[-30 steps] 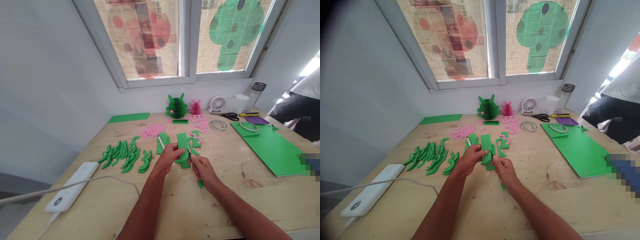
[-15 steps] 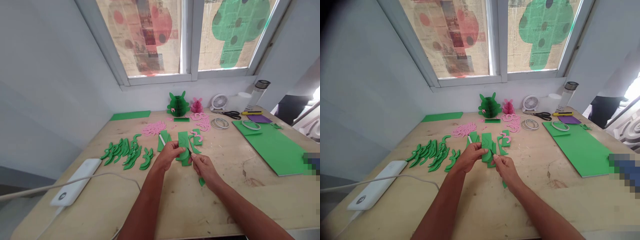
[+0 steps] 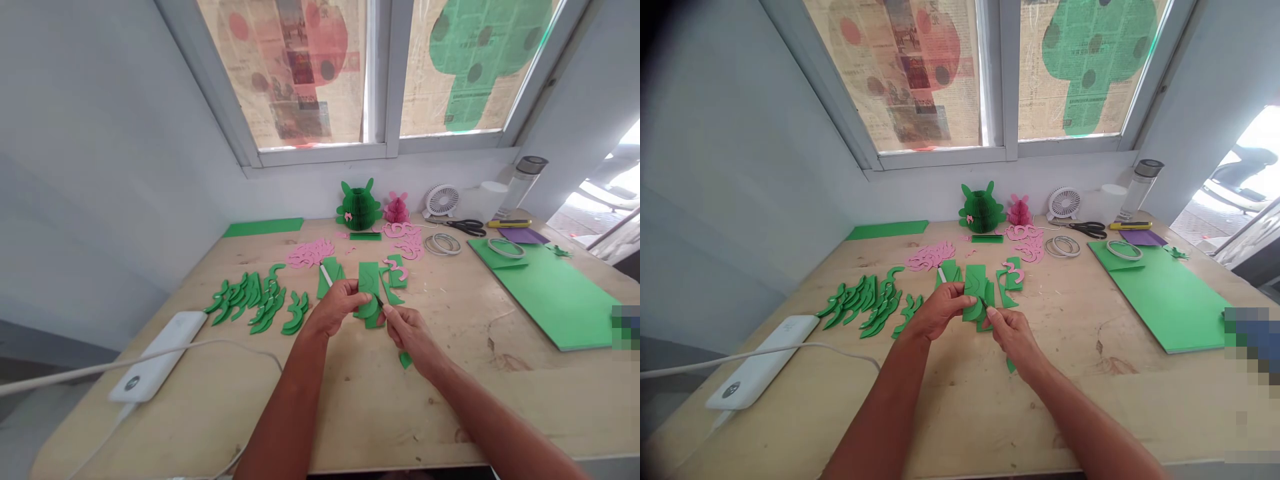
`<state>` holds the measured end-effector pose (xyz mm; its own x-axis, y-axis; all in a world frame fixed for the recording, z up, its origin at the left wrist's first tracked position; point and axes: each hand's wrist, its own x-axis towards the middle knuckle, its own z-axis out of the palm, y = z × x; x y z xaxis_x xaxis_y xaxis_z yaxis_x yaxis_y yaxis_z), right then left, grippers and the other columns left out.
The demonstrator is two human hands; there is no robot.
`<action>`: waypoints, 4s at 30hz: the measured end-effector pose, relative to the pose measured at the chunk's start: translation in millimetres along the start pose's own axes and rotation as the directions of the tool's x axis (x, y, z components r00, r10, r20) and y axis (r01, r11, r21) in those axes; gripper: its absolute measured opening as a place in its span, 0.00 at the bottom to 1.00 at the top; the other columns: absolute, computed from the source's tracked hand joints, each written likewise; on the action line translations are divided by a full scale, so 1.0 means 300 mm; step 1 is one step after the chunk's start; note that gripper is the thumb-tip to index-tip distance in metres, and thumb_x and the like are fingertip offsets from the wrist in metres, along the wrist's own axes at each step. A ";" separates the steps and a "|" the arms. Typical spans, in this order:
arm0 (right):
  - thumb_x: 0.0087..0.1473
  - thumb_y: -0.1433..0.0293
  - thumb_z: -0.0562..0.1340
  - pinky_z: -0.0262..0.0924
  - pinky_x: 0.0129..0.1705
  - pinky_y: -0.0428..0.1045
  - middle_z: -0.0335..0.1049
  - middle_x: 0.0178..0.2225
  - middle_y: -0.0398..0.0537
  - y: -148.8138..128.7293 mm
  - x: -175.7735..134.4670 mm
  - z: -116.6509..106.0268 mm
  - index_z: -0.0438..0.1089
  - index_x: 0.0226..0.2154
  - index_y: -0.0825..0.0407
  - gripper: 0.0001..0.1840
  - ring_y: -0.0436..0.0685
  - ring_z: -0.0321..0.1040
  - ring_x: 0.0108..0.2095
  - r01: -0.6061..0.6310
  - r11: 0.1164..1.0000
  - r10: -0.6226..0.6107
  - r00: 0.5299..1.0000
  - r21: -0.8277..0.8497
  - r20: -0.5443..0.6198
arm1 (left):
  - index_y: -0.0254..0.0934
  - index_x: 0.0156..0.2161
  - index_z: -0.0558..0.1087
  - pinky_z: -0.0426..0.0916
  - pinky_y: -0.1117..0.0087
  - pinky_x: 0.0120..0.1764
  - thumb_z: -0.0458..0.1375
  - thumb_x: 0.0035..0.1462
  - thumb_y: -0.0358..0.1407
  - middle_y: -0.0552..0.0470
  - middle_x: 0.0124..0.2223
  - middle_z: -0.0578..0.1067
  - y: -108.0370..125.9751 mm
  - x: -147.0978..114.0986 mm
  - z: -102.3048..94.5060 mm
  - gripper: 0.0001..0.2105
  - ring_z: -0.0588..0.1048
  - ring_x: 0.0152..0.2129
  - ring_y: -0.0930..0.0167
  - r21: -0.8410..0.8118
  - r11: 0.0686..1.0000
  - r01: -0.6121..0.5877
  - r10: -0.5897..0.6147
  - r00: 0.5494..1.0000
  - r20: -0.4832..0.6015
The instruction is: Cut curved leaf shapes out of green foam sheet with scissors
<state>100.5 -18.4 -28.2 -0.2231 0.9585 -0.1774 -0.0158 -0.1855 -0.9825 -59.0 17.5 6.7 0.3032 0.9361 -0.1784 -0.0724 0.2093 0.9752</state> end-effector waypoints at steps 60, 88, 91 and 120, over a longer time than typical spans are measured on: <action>0.47 0.48 0.57 0.31 0.14 0.43 0.46 0.10 0.33 -0.001 0.006 -0.005 0.65 0.20 0.55 0.25 0.43 0.37 0.12 0.005 0.999 -0.004 1.000 0.043 -0.031 | 0.33 0.25 0.70 0.61 0.72 0.28 0.59 0.44 0.38 0.53 0.24 0.69 -0.008 0.005 -0.013 0.08 0.64 0.21 0.76 0.044 0.999 -0.010 0.009 1.000 0.020; 0.48 0.48 0.57 0.31 0.13 0.43 0.46 0.09 0.33 -0.003 0.006 -0.016 0.66 0.22 0.55 0.26 0.43 0.36 0.12 -0.024 0.999 0.024 1.000 0.044 0.012 | 0.33 0.26 0.70 0.59 0.73 0.27 0.58 0.43 0.36 0.54 0.24 0.69 -0.003 0.006 -0.014 0.07 0.64 0.21 0.75 0.053 0.999 0.003 -0.005 0.999 0.043; 0.48 0.48 0.57 0.31 0.13 0.43 0.46 0.10 0.33 0.000 0.008 -0.016 0.66 0.22 0.55 0.26 0.43 0.36 0.12 -0.036 0.999 0.035 0.999 0.038 0.012 | 0.33 0.25 0.70 0.58 0.73 0.26 0.59 0.42 0.36 0.54 0.24 0.68 0.000 0.005 -0.014 0.07 0.64 0.21 0.76 0.050 0.999 0.012 -0.014 0.999 0.041; 0.48 0.47 0.55 0.34 0.14 0.44 0.47 0.09 0.33 0.015 0.012 -0.009 0.66 0.22 0.54 0.27 0.44 0.38 0.11 -0.047 0.999 0.048 0.997 -0.026 0.057 | 0.33 0.26 0.70 0.62 0.73 0.28 0.60 0.41 0.35 0.54 0.25 0.69 -0.028 -0.008 -0.031 0.07 0.67 0.22 0.74 -0.009 0.999 0.044 -0.043 0.994 0.098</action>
<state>102.3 -15.2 -33.2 -0.2788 0.9346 -0.2210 0.0203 -0.2243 -0.9743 -67.9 16.2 -2.3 0.3976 0.8941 -0.2063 -0.0672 0.2526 0.9652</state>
